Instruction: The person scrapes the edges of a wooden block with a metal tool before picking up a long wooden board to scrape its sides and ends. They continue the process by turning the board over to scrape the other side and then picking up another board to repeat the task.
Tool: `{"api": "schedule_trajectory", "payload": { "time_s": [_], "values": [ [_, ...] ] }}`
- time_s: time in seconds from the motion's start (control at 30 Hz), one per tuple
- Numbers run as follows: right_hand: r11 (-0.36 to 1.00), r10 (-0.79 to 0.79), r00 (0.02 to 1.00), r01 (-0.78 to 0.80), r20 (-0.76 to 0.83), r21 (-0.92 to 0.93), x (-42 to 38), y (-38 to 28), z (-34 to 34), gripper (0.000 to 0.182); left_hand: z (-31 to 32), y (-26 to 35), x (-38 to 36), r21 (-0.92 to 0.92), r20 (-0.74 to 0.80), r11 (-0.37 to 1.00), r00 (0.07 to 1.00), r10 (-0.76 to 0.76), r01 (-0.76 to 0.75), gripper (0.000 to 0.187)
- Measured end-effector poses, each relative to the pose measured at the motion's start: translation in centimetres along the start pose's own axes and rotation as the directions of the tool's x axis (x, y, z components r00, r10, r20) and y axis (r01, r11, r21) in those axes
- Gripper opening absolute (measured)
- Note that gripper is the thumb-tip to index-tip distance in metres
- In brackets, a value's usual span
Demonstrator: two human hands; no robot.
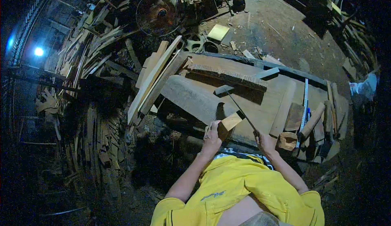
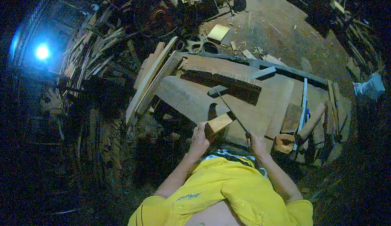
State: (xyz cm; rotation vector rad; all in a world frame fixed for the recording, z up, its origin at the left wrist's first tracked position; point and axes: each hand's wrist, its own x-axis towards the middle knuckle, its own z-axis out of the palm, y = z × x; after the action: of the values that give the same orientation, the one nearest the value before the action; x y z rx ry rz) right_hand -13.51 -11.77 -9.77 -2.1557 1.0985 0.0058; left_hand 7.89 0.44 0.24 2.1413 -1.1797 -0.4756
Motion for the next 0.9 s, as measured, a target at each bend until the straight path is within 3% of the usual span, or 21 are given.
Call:
{"api": "schedule_trajectory", "payload": {
  "time_s": [0.1,0.2,0.3,0.4,0.47,0.57,0.7,0.77,0.87,0.9],
  "values": [
    [0.999,-0.048,0.995,0.048,0.082,-0.003,-1.7,-3.7,-3.2,0.024,-0.1,-0.5,0.2,0.017,0.022,0.997,0.997,0.072,-0.072,0.051],
    [0.993,-0.113,0.993,0.114,0.012,-0.029,-2.4,-4.2,-3.0,0.026,-0.3,-0.6,0.6,0.100,0.067,0.993,0.997,0.048,-0.054,0.053],
    [0.997,-0.072,0.997,0.072,0.018,0.005,-1.1,-2.6,-2.0,0.028,-1.1,0.2,1.2,0.068,0.064,0.985,0.986,0.154,-0.159,0.054],
    [0.998,0.052,0.997,-0.049,0.061,-0.045,-0.3,-1.5,-1.5,0.027,-1.5,0.9,1.8,0.048,0.125,0.988,0.982,0.142,-0.149,0.054],
    [1.000,-0.008,1.000,0.008,0.014,-0.026,-0.5,-0.8,-0.7,0.027,-1.7,1.1,2.0,0.027,0.152,0.987,0.977,0.152,-0.158,0.054],
    [0.993,-0.094,0.994,0.088,0.064,0.084,-1.3,-3.2,-2.4,0.024,-1.3,1.1,2.1,0.063,0.177,0.990,0.978,0.111,-0.124,0.055],
    [0.992,-0.121,0.992,0.119,0.038,0.051,-1.1,-4.4,-3.4,0.022,-0.8,0.5,1.4,0.128,0.132,0.990,0.990,0.050,-0.067,0.056],
    [0.999,0.037,0.995,-0.040,0.089,0.034,0.0,-1.8,-1.6,0.021,-1.9,1.6,1.9,0.022,0.181,0.995,0.979,0.090,-0.096,0.056],
    [0.988,0.021,0.995,-0.036,0.100,0.153,0.4,0.7,-0.4,0.023,-1.1,0.7,1.7,0.038,0.134,0.993,0.986,0.104,-0.110,0.055],
    [0.984,0.088,0.985,-0.109,0.147,0.143,0.1,-0.7,-1.5,0.025,-1.2,0.7,1.7,0.039,0.135,0.994,0.986,0.100,-0.106,0.055]
  ]
}}
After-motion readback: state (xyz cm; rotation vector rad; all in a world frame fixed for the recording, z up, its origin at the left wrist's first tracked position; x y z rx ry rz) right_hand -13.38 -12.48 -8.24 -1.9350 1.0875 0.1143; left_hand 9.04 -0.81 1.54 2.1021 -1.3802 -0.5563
